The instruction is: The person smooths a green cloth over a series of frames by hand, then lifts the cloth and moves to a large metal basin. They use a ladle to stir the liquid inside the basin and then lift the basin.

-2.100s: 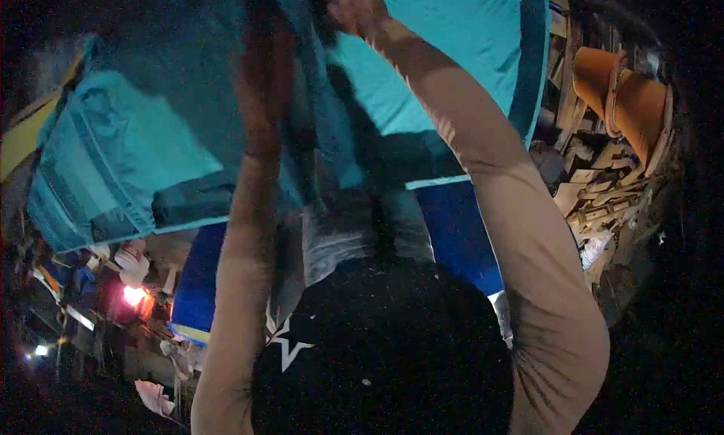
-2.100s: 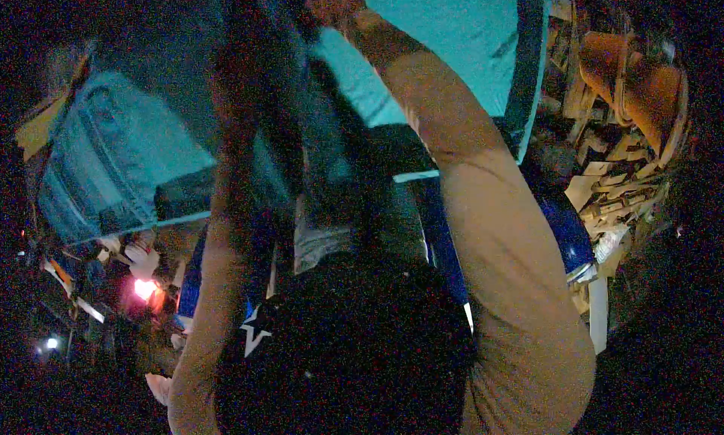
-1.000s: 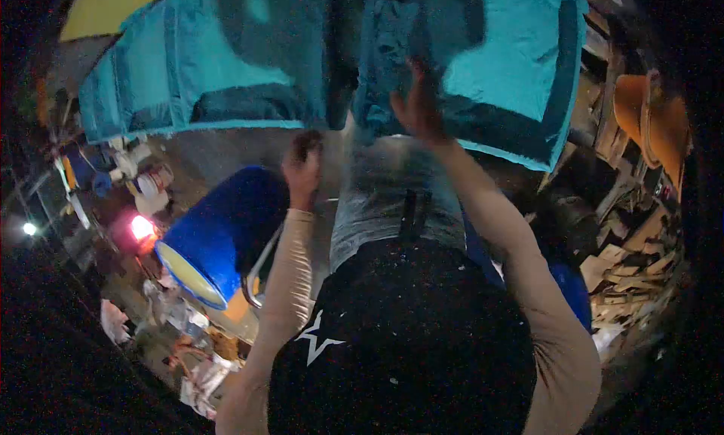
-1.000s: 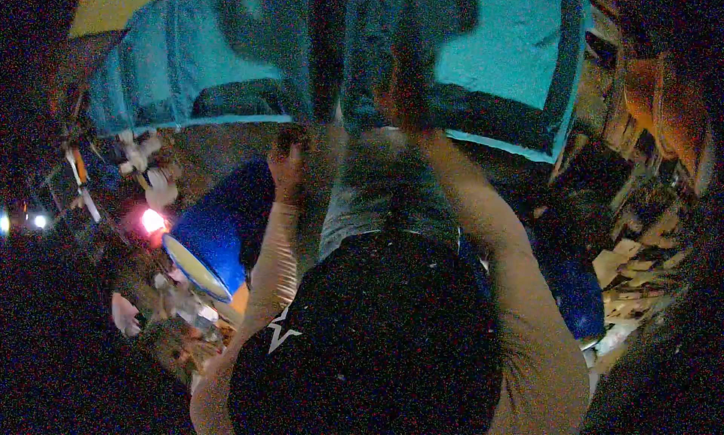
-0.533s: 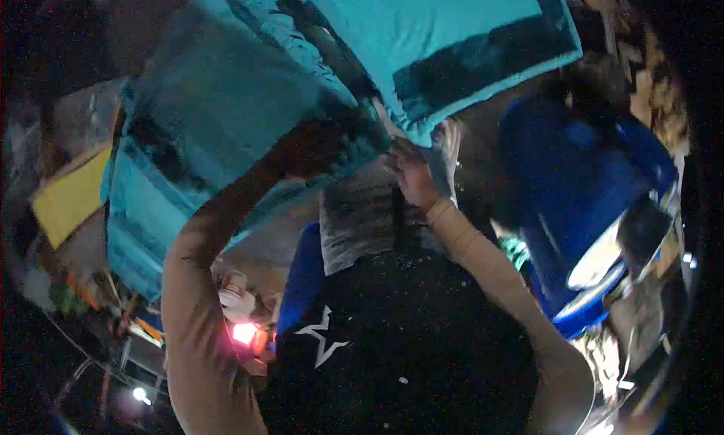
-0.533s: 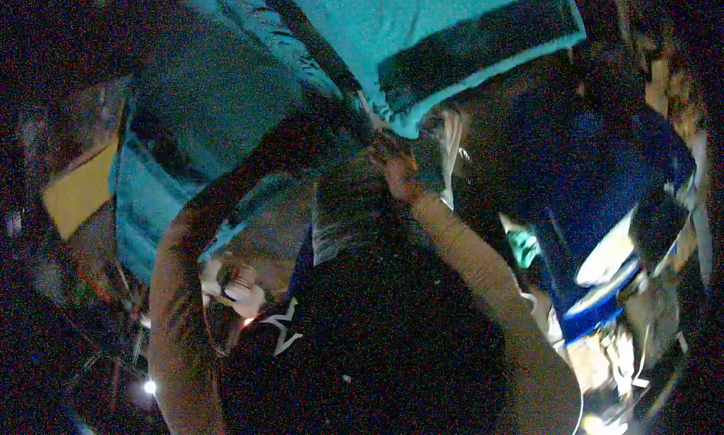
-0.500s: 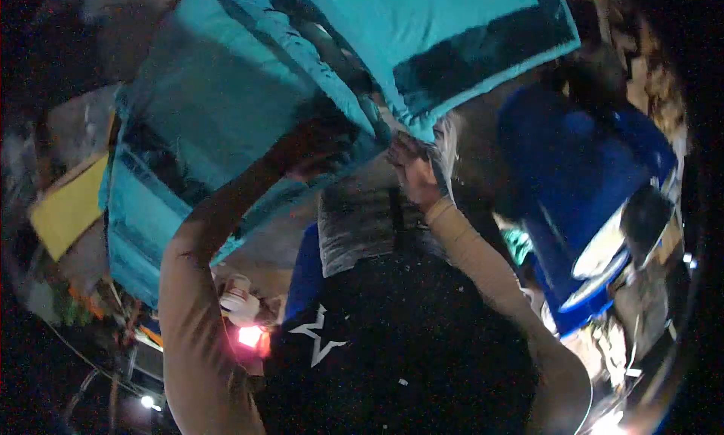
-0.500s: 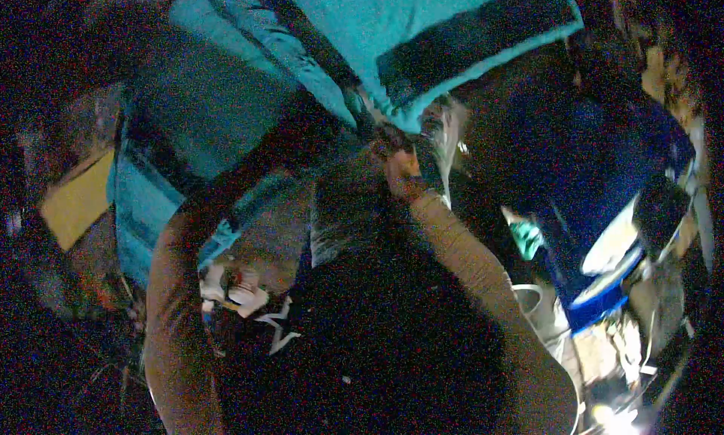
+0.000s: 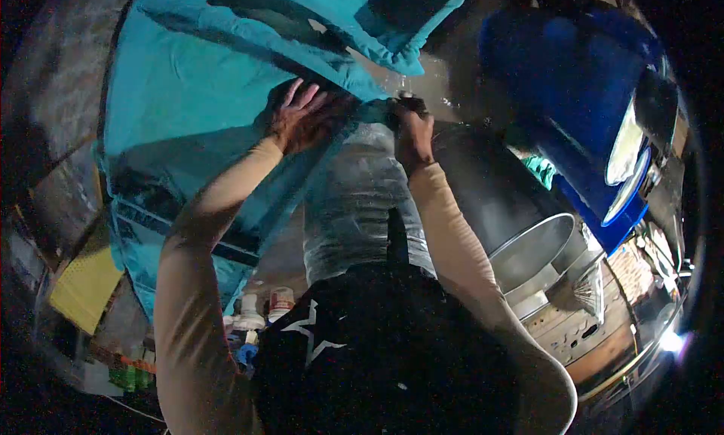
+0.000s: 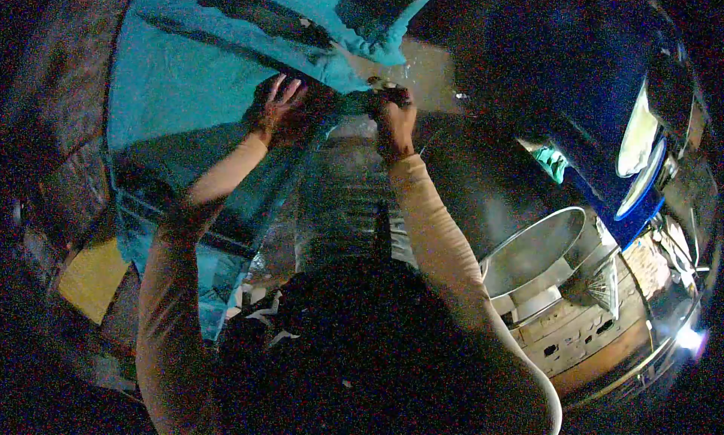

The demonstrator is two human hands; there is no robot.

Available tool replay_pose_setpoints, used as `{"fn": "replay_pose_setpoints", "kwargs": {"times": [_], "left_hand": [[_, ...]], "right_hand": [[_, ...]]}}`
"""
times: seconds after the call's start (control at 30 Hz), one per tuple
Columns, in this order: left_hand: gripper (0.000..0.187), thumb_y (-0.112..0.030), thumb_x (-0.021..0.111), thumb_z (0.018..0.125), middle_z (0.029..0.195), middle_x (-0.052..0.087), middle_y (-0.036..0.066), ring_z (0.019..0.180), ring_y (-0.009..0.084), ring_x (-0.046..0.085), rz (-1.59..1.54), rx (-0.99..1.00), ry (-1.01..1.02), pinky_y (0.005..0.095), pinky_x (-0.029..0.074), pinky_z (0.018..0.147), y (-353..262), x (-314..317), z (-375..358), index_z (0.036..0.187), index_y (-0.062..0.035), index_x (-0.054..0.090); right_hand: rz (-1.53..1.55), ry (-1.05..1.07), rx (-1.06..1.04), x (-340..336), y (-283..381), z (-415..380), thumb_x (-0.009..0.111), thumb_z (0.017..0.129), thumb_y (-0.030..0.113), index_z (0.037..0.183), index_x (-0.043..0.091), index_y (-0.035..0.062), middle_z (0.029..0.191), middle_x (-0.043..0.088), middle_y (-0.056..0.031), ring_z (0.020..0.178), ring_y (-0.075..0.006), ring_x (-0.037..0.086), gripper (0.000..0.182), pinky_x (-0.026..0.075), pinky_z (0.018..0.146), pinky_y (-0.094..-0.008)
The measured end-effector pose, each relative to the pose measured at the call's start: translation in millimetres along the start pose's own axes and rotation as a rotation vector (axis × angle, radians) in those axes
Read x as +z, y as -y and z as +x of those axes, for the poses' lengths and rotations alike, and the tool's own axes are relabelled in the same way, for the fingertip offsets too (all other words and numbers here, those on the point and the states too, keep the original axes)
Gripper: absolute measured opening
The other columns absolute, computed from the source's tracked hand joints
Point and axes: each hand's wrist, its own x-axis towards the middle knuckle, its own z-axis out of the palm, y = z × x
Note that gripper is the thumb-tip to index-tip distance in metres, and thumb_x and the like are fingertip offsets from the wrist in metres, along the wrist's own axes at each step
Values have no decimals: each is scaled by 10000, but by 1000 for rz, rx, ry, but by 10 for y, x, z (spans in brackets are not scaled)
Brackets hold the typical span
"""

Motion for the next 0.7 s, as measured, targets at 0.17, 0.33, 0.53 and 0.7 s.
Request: {"fn": "replay_pose_setpoints", "kwargs": {"times": [0.17,0.33,0.53,0.7], "left_hand": [[589,-49,598,698,1426,415,124,1390,366,244,-290,-9,-303,569,180,1134,87,285,-109,1267,-199,563],[565,-67,607,666,1362,432,127,1325,351,322,-49,44,-87,559,216,1111,-58,-271,-8,1229,-105,563],[414,-170,645,809,1147,506,73,1137,311,480,-337,-25,-560,502,320,1008,-98,-259,-497,1211,-123,558],[514,-176,636,807,1373,444,58,1291,299,397,-330,77,-160,501,257,1084,-242,-177,-882,1305,-184,510]], "right_hand": [[-353,72,-342,-21,-632,32,520,953,226,1057,583,70,831,541,-2,697,-120,506,198,426,617,-267],[26,-26,375,19,-1493,-290,362,990,475,1130,556,83,957,573,-7,864,-145,527,459,437,755,-337],[-849,2,149,-107,-1451,-643,321,991,509,1320,464,24,1325,492,-150,1226,-275,440,604,305,1050,-359],[-597,367,153,-358,-768,-1381,499,953,339,1357,395,-36,1281,527,-195,1147,-317,531,561,383,991,-340]]}}
